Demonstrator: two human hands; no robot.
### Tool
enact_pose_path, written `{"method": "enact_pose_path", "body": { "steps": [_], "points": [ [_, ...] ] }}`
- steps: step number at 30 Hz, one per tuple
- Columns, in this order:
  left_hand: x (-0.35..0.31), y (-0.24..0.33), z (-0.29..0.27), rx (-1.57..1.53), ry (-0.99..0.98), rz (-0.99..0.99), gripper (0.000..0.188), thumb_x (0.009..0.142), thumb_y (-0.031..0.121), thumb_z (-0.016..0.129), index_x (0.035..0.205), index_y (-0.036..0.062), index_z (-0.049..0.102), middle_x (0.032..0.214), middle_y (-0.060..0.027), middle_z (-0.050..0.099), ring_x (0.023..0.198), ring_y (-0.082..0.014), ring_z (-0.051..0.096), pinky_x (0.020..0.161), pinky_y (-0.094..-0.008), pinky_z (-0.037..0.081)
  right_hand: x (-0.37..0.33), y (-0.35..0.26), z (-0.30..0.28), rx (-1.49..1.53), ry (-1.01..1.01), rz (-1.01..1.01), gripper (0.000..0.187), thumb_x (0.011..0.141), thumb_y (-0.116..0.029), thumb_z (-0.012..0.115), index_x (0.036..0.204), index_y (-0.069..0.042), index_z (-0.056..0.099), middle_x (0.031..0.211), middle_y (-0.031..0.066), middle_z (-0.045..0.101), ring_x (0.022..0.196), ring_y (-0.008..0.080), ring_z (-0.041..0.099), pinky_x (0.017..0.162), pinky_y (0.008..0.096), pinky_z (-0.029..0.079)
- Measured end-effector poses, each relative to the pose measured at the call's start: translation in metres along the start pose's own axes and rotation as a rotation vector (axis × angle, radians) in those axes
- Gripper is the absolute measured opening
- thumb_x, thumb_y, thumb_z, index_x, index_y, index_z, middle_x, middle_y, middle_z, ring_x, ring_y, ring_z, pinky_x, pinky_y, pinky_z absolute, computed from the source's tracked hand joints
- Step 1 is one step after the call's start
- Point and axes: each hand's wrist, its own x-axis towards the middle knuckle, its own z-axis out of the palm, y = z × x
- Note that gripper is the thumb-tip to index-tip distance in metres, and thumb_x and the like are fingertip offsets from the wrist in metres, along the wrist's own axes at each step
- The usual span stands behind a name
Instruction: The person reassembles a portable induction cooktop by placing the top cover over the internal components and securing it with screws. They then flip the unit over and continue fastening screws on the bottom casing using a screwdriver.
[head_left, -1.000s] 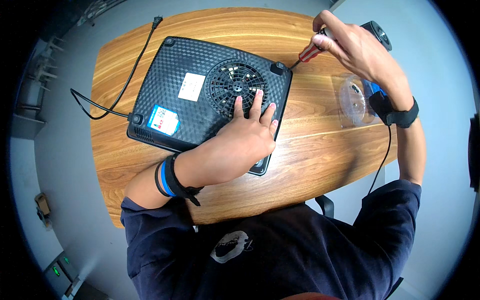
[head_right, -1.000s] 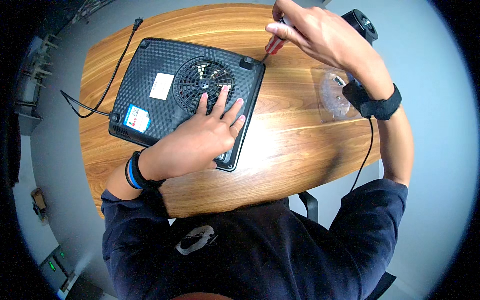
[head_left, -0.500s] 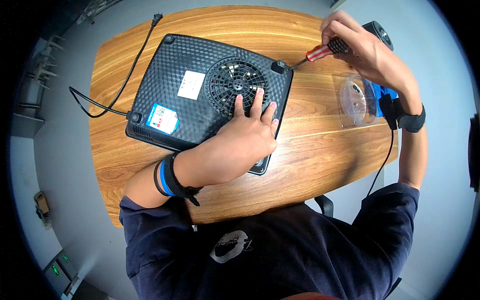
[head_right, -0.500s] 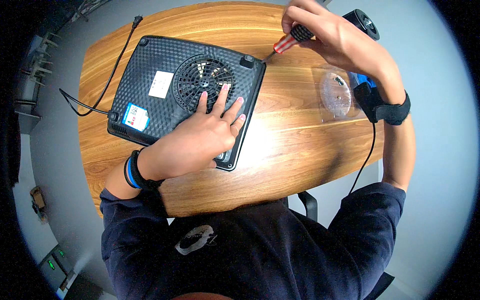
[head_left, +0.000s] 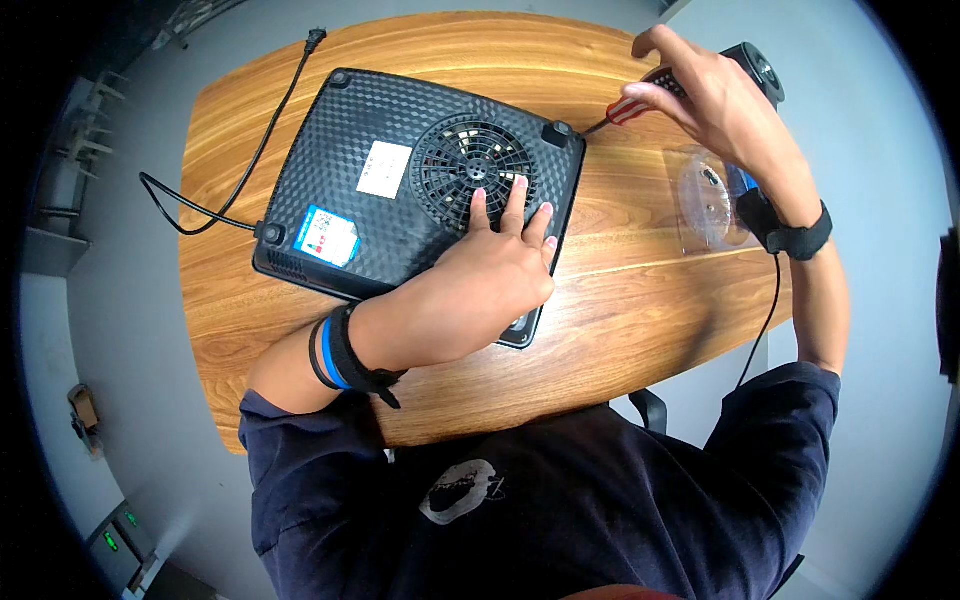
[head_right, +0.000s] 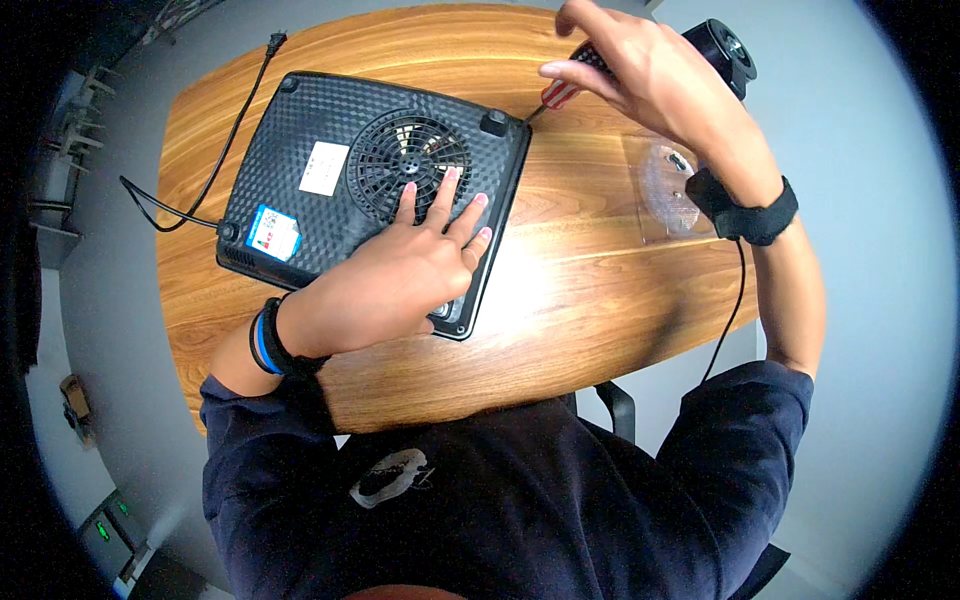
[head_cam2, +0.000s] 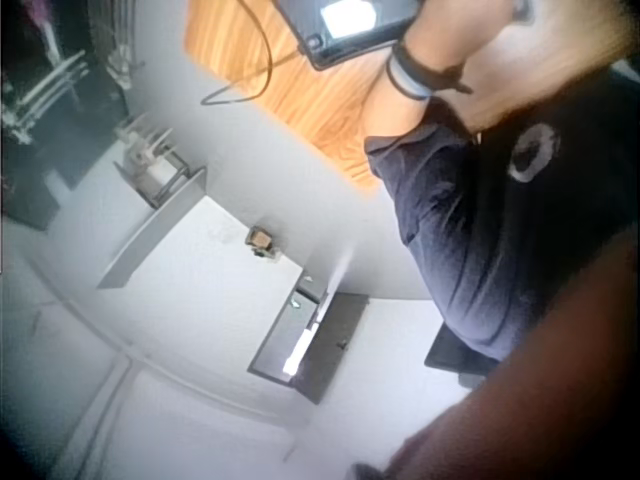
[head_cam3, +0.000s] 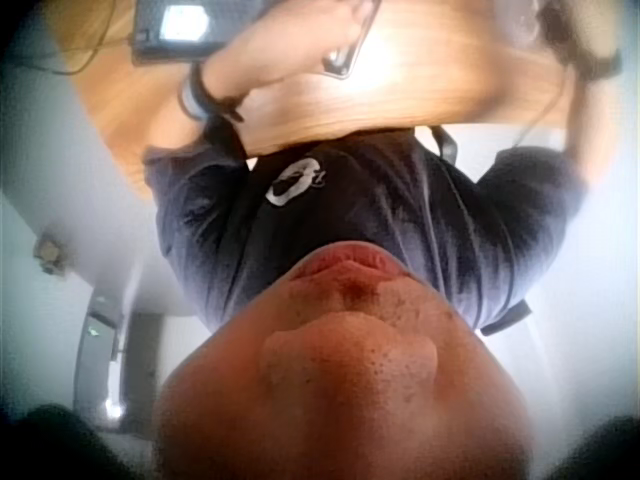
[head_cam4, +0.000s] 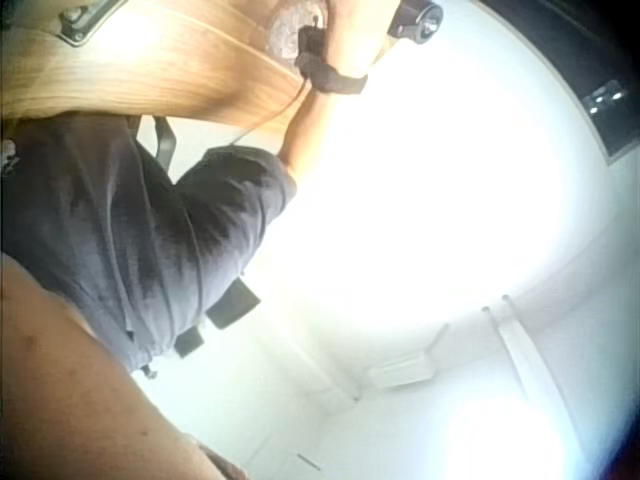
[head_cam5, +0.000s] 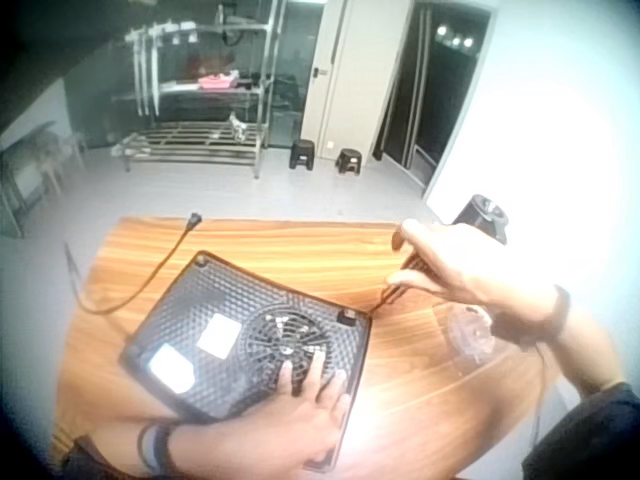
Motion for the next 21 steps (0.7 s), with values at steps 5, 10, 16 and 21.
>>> {"method": "enact_pose_path", "body": {
  "steps": [5,10,16,21],
  "points": [
    [0.0,0.001,-0.001,0.03,-0.014,-0.009,0.096,0.084,0.023,0.093,0.159,-0.0185,0.049,0.172,-0.0451,0.036,0.163,-0.0685,0.023,0.124,-0.0807,0.034,0.006,0.005,-0.034,0.159,-0.372,-0.041,0.038,0.109,-0.034,0.073,0.127,-0.002,0.062,0.144,0.0144,0.065,0.127,0.0351,0.071,0.101,0.044,0.06],
    [0.001,0.001,-0.001,0.025,-0.003,0.0,0.096,0.084,0.022,0.094,0.158,-0.0191,0.049,0.172,-0.0452,0.036,0.162,-0.0689,0.026,0.123,-0.0812,0.036,0.006,-0.01,-0.002,0.131,-0.038,0.247,0.034,0.098,-0.002,0.081,0.124,-0.002,0.06,0.118,0.0139,0.069,0.116,0.0341,0.075,0.094,0.0427,0.063],
    [0.0,0.001,-0.001,0.042,0.005,-0.001,0.098,0.083,0.022,0.095,0.158,-0.0202,0.049,0.171,-0.0454,0.038,0.161,-0.0687,0.028,0.122,-0.0816,0.037,0.011,0.002,-0.012,-0.148,-0.258,0.172,0.031,0.104,-0.019,0.078,0.123,-0.001,0.061,0.117,0.0124,0.074,0.105,0.0346,0.077,0.086,0.0471,0.063],
    [0.0,0.001,-0.001,0.032,0.003,-0.005,0.098,0.083,0.021,0.095,0.158,-0.0204,0.048,0.17,-0.0454,0.039,0.161,-0.0687,0.03,0.122,-0.0817,0.037,0.01,-0.018,-0.023,0.122,-0.057,-0.12,0.04,0.094,-0.013,0.086,0.123,0.0,0.062,0.121,0.0121,0.07,0.101,0.0348,0.072,0.085,0.0468,0.061]
  ]
}}
